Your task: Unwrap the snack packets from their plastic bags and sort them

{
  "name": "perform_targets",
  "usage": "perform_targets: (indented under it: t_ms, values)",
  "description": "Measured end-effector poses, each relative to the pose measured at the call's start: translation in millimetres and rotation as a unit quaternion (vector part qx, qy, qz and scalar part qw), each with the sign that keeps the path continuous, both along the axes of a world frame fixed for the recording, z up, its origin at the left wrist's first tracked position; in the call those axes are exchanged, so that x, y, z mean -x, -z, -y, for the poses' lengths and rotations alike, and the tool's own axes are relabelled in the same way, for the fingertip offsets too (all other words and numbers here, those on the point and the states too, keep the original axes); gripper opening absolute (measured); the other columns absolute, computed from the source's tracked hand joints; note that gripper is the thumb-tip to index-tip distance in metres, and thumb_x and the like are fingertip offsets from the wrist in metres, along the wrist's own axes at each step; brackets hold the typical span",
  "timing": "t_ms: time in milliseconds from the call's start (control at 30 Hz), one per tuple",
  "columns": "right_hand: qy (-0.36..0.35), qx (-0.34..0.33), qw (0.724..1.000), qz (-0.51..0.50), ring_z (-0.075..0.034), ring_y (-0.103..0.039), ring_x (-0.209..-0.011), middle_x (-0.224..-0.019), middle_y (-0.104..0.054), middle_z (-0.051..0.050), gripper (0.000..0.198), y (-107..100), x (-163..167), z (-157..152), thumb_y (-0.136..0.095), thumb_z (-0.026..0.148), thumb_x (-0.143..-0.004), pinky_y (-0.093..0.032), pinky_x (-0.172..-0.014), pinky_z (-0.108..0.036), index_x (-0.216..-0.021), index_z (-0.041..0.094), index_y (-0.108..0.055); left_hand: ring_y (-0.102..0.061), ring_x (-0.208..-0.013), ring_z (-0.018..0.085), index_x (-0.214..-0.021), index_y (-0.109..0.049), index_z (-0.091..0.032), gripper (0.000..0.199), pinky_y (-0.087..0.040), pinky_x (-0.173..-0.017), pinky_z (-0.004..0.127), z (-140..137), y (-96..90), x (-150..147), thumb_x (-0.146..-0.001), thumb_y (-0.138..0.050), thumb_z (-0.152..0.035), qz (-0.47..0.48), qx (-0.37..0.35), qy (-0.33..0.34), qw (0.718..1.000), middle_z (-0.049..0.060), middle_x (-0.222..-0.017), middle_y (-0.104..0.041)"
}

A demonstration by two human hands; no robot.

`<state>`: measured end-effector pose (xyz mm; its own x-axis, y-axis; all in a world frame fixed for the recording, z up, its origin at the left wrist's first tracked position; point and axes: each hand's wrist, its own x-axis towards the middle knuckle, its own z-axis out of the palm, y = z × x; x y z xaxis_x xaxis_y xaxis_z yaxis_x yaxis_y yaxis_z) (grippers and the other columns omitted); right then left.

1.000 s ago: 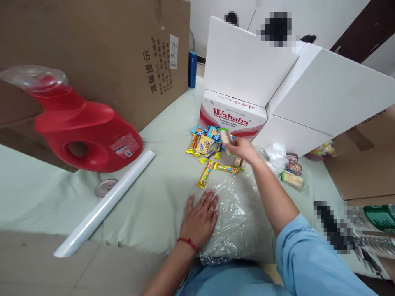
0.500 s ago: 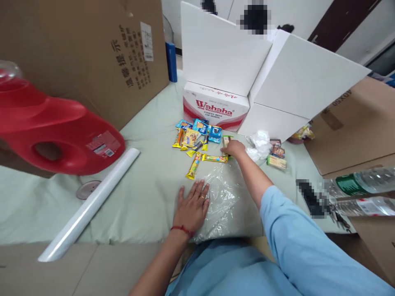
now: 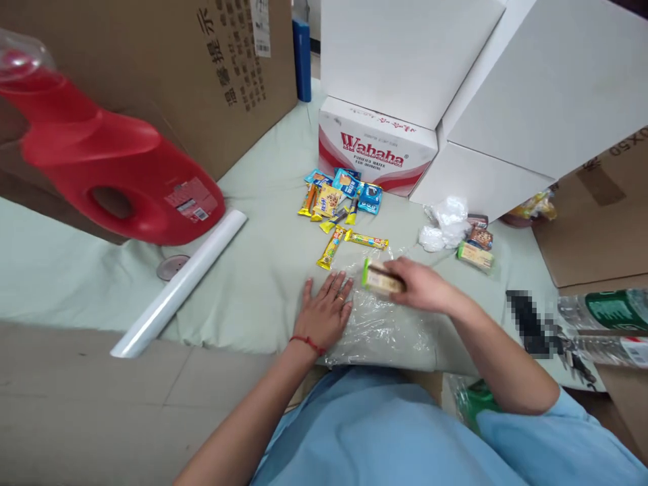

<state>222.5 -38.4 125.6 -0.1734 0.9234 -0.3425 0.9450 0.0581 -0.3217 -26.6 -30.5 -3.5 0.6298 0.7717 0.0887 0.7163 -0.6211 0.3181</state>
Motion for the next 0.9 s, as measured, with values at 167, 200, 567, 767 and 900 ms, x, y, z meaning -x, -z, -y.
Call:
perform_targets:
  t_ms: [167,200,567,767,900]
  values:
    - [0.031,0.054,0.993,0.096,-0.024,-0.065,-0.094,-0.122,-0.062,-0.01,0.05,37,22,38,-0.06,0.021,-0.083,-0.037,-0.065,-0.028,-0.133,0.026,-0.055,-0.03,-0.155,0.025,-0.159,-0.033,-0.032,0.055,-0.004,-0.127,0.062,0,-1.5,0,-0.105,-0.032,-0.04,-0.017,-0.013,0.0,1.0,0.003,-0.167,-0.032]
    - [0.044,0.052,0.992,0.103,-0.024,-0.065,-0.095,-0.122,-0.061,-0.01,0.052,40,16,42,-0.059,0.019,-0.083,-0.036,-0.064,-0.028,-0.134,0.026,-0.055,-0.03,-0.154,0.025,-0.159,-0.033,-0.032,0.055,-0.005,-0.127,0.062,0,-1.6,-1,-0.105,-0.032,-0.04,-0.019,-0.014,-0.001,1.0,0.003,-0.167,-0.033]
    - [-0.043,0.012,0.998,0.043,-0.026,-0.061,-0.107,-0.121,-0.061,-0.01,0.051,18,2,23,-0.058,0.012,-0.083,-0.04,-0.075,-0.029,-0.132,0.027,-0.056,-0.031,-0.154,0.023,-0.158,-0.035,-0.03,0.054,-0.003,-0.127,0.061,0,-2.8,-1,-0.105,-0.031,-0.038,-0.042,-0.028,0.001,0.999,0.004,-0.167,-0.032]
    - [-0.057,0.021,0.996,0.065,-0.028,-0.063,-0.106,-0.131,-0.058,-0.012,0.05,38,16,9,-0.066,0.016,-0.082,-0.043,-0.071,-0.03,-0.13,0.026,-0.056,-0.031,-0.154,0.022,-0.157,-0.038,-0.031,0.053,-0.005,-0.127,0.058,1,-3.5,-1,-0.105,-0.032,-0.04,-0.053,-0.025,-0.003,0.998,0.003,-0.166,-0.034]
    - [-0.062,0.017,0.995,0.071,-0.026,-0.064,-0.106,-0.123,-0.062,-0.01,0.039,38,9,11,-0.058,0.015,-0.088,-0.044,-0.072,-0.03,-0.125,0.026,-0.058,-0.03,-0.154,0.022,-0.158,-0.036,-0.032,0.053,-0.007,-0.127,0.059,0,-3.1,0,-0.105,-0.032,-0.041,-0.054,-0.026,-0.006,0.998,0.002,-0.166,-0.033]
